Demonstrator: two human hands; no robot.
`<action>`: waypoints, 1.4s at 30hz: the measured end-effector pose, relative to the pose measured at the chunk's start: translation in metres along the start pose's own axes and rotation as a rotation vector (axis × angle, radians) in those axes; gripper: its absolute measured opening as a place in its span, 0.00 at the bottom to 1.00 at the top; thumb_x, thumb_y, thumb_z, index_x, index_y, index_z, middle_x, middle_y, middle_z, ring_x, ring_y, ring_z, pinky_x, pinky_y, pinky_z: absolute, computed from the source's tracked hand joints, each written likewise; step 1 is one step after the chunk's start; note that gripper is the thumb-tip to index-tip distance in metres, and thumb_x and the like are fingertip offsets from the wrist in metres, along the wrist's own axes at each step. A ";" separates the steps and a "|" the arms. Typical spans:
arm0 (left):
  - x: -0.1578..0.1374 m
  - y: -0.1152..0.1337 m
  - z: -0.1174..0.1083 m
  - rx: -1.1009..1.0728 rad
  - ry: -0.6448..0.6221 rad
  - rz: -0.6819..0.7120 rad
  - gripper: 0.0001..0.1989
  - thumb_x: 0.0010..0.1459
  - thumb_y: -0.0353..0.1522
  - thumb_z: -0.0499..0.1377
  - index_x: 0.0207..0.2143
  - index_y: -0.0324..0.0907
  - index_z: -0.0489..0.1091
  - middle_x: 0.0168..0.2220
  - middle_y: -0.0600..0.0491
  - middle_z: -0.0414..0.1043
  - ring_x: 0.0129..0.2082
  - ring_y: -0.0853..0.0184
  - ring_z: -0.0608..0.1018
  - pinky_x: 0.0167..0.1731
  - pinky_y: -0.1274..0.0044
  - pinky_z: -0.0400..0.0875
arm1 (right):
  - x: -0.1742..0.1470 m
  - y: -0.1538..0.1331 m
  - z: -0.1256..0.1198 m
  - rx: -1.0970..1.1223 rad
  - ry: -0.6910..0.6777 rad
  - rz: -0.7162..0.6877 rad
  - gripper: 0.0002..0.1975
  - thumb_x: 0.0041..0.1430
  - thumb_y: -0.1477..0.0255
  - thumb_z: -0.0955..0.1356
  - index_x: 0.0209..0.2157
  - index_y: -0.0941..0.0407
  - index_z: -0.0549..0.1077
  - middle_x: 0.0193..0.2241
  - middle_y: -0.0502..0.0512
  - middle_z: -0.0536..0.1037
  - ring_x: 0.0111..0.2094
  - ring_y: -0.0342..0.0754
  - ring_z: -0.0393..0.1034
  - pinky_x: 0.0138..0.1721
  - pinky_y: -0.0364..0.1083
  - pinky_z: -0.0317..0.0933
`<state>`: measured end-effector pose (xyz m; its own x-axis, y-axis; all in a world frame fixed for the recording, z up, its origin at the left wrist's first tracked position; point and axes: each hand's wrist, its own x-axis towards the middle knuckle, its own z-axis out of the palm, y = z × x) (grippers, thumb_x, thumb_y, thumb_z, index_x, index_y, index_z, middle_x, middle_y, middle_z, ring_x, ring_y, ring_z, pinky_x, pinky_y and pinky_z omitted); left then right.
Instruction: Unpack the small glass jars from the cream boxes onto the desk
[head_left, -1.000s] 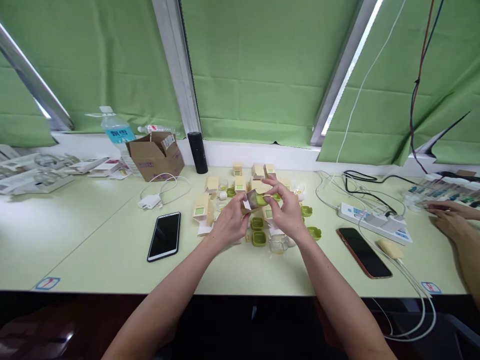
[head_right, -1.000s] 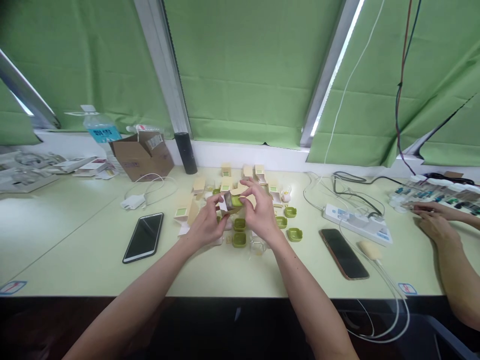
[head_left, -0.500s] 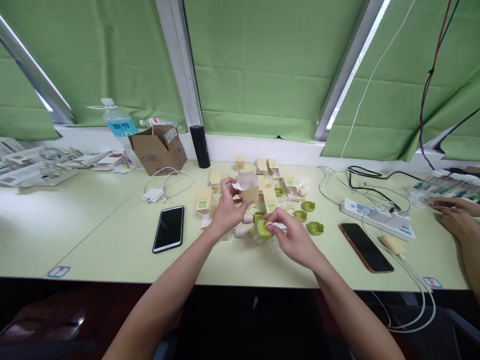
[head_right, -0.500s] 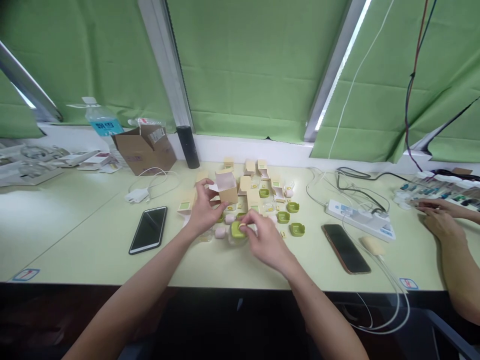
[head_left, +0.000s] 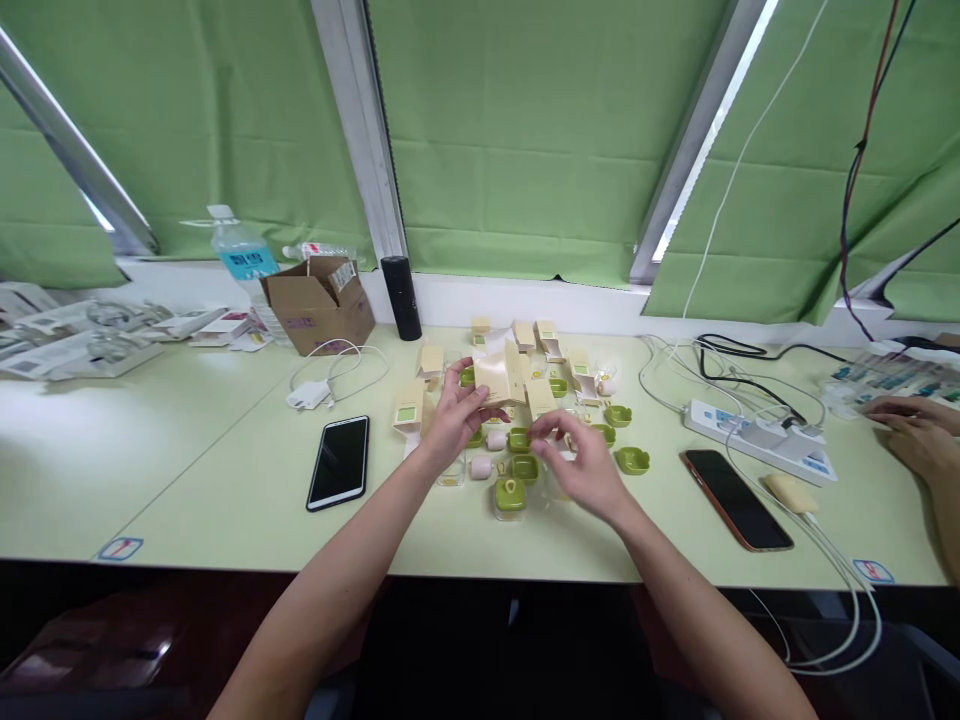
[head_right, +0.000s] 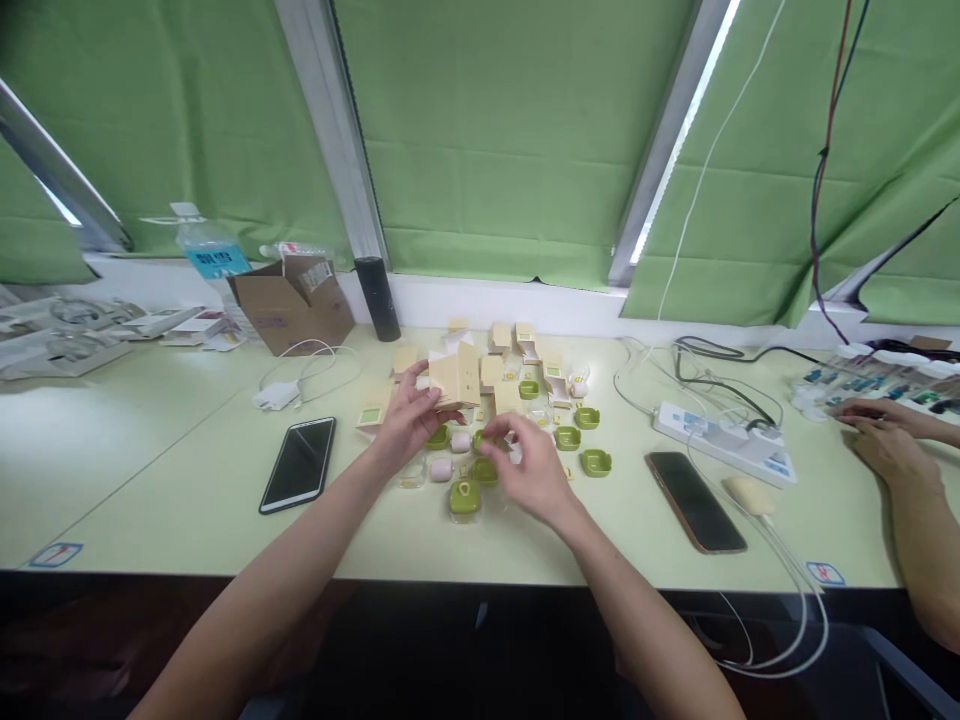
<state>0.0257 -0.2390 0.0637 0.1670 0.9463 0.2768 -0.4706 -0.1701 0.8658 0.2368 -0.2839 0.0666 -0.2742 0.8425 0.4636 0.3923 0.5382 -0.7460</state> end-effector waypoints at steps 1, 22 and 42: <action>0.000 0.001 0.002 -0.021 -0.005 -0.015 0.33 0.57 0.43 0.69 0.56 0.48 0.54 0.45 0.51 0.77 0.37 0.61 0.83 0.37 0.67 0.80 | 0.010 0.002 -0.005 0.066 0.075 0.025 0.07 0.66 0.63 0.69 0.40 0.51 0.75 0.39 0.55 0.81 0.40 0.53 0.75 0.42 0.54 0.68; 0.007 -0.001 0.030 -0.138 -0.212 -0.336 0.18 0.64 0.40 0.60 0.51 0.40 0.64 0.35 0.47 0.78 0.29 0.62 0.81 0.29 0.72 0.77 | 0.055 0.024 0.002 1.024 -0.109 0.183 0.24 0.50 0.53 0.79 0.44 0.51 0.78 0.40 0.54 0.85 0.44 0.56 0.80 0.41 0.52 0.75; -0.007 -0.024 0.026 0.350 -0.081 0.164 0.28 0.62 0.37 0.65 0.58 0.51 0.53 0.54 0.48 0.64 0.51 0.63 0.76 0.50 0.71 0.74 | 0.052 0.042 0.017 0.953 0.217 0.243 0.28 0.47 0.56 0.82 0.47 0.52 0.77 0.46 0.56 0.85 0.49 0.55 0.81 0.47 0.52 0.79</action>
<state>0.0582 -0.2485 0.0513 0.1885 0.8766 0.4428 -0.1750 -0.4137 0.8934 0.2241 -0.2184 0.0515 -0.0773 0.9640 0.2543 -0.4752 0.1886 -0.8594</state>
